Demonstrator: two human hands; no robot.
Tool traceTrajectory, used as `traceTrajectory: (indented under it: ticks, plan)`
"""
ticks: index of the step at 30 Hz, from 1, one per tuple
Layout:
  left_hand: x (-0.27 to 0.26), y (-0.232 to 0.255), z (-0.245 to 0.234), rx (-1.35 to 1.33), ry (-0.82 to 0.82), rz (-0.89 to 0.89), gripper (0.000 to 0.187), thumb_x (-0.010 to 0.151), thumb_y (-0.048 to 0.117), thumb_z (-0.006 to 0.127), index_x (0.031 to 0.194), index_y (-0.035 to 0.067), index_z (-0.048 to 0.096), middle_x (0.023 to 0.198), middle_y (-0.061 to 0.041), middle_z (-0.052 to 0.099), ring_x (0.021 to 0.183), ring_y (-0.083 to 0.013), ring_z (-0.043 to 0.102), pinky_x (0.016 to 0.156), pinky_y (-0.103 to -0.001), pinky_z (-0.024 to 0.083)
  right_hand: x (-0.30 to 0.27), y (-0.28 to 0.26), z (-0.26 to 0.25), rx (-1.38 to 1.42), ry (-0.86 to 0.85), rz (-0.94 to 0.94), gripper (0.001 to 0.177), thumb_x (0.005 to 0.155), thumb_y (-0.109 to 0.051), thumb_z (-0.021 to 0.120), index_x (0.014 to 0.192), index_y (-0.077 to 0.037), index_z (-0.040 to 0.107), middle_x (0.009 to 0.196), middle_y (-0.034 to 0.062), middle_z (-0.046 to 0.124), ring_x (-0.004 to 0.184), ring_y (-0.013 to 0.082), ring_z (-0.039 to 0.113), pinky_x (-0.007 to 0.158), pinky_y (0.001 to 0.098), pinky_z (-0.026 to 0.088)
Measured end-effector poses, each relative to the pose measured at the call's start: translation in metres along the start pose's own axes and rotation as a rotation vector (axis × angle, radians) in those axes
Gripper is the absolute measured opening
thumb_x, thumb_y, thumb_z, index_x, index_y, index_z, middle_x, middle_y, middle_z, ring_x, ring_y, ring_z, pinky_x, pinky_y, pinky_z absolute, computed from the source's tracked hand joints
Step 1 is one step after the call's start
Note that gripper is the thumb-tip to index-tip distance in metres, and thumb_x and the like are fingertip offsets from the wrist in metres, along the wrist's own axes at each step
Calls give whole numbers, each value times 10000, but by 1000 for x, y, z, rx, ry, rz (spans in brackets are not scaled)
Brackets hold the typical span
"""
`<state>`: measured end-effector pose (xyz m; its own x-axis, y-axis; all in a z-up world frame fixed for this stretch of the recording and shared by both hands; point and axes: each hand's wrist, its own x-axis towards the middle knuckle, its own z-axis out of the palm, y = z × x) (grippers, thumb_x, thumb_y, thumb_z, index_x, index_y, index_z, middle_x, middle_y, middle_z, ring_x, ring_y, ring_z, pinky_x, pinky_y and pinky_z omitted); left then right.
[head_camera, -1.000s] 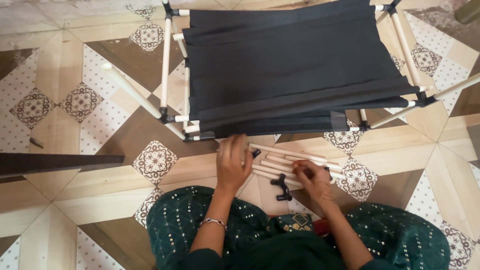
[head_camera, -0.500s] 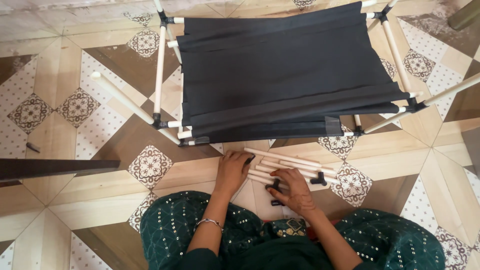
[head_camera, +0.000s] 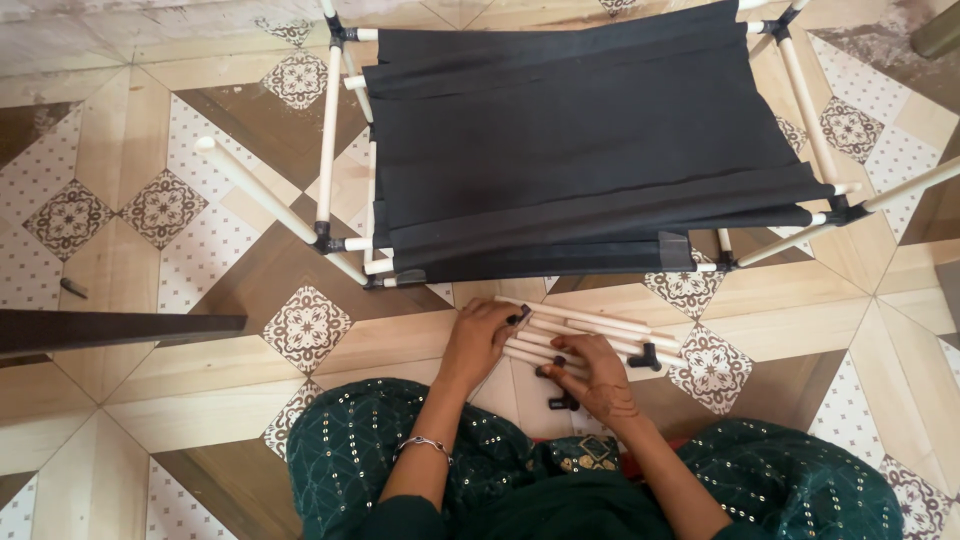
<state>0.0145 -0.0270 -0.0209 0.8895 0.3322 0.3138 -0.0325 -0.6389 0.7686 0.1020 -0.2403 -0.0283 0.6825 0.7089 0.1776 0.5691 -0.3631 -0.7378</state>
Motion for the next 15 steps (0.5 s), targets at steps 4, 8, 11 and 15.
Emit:
traceTrajectory:
  ticks: [4, 8, 11, 15]
  plan:
    - [-2, -2, 9, -338, -88, -152, 259, 840, 40, 781, 1096, 47, 740, 1094, -115, 738, 988, -271, 715, 884, -382, 572, -1, -1, -1, -6, 101, -128, 569, 787, -260, 854, 1265, -63, 617, 1151, 100, 694, 991, 253, 646, 860, 371, 555]
    - [-4, -9, 22, -727, -207, -232, 247, 856, 25, 768, 1098, 23, 723, 1109, -66, 761, 1020, -168, 744, 905, -319, 609, -3, -8, -5, 28, 114, -117, 721, 783, -203, 844, 1422, -69, 539, 1175, 118, 686, 979, 242, 647, 822, 354, 538]
    - [-6, -16, 26, -835, -295, -292, 263, 879, 36, 749, 1141, 34, 726, 1089, -51, 757, 1010, -148, 735, 911, -304, 607, -4, -12, -4, 76, 72, -39, 750, 803, -173, 833, 1478, -93, 515, 1071, 99, 691, 899, 216, 643, 787, 325, 540]
    - [-7, -20, 28, -924, -341, -339, 273, 907, 51, 739, 1180, 37, 727, 1108, -32, 743, 1007, -136, 708, 919, -306, 599, -7, -9, 0, 155, 81, -114, 667, 857, -149, 802, 1467, -76, 542, 967, 77, 671, 868, 175, 665, 799, 294, 556]
